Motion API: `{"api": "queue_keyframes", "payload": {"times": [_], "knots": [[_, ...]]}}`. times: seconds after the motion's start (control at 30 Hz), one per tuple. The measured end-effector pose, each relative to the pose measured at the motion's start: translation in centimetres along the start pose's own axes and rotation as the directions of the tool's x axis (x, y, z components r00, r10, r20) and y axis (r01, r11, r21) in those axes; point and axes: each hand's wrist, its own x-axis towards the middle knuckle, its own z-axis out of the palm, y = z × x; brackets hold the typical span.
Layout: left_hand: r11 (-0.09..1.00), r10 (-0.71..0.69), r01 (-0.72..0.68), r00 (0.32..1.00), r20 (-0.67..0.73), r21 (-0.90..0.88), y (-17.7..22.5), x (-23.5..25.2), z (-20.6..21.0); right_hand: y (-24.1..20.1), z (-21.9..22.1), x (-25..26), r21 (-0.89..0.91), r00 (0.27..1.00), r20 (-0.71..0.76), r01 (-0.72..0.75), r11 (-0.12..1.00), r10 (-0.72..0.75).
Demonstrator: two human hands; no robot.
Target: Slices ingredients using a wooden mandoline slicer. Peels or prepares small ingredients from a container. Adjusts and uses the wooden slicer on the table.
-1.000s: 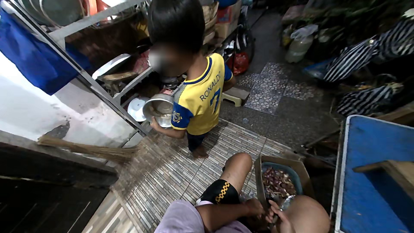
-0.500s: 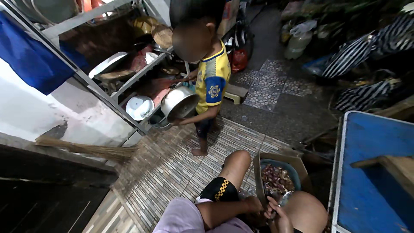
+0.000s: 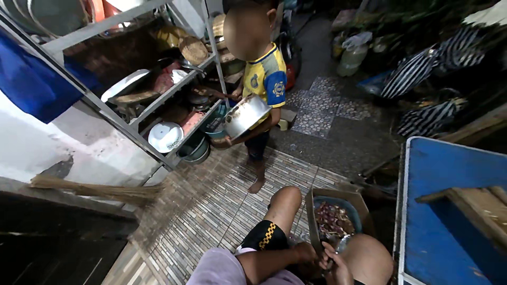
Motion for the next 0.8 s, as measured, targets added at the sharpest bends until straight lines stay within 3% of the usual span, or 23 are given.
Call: {"api": "queue_keyframes", "payload": {"times": [0.1, 0.27, 0.4, 0.53, 0.7, 0.8], "knots": [[0.996, -0.074, 0.072, 0.997, -0.022, -0.050, 1.6, -1.5, -0.2, -0.2, 0.0, -0.1, -0.003, 1.000, 0.018, -0.001, 1.000, 0.001], [0.996, 0.022, -0.024, 1.000, -0.022, -0.083, 0.5, -1.3, 0.0, 0.1, -0.3, 0.0, -0.021, 1.000, 0.013, 0.007, 1.000, -0.007], [0.999, -0.025, 0.024, 0.999, -0.023, -0.038, 2.8, -3.9, -0.7, 0.2, -0.2, -0.1, -0.021, 1.000, 0.006, 0.003, 1.000, -0.003], [1.000, -0.005, 0.005, 1.000, 0.007, -0.019, 0.7, -1.3, -0.2, 0.0, -0.1, -0.2, -0.021, 1.000, -0.017, -0.006, 1.000, 0.006], [0.999, -0.021, 0.021, 1.000, 0.002, -0.032, 1.2, -1.8, -0.4, -0.2, 0.3, -0.5, 0.000, 0.999, -0.031, -0.008, 1.000, 0.008], [0.952, -0.005, -0.036, 0.991, -0.135, -0.305, 2.8, -3.1, -2.0, -0.2, 0.2, -0.6, 0.025, 0.999, -0.031, -0.005, 1.000, 0.006]]}}
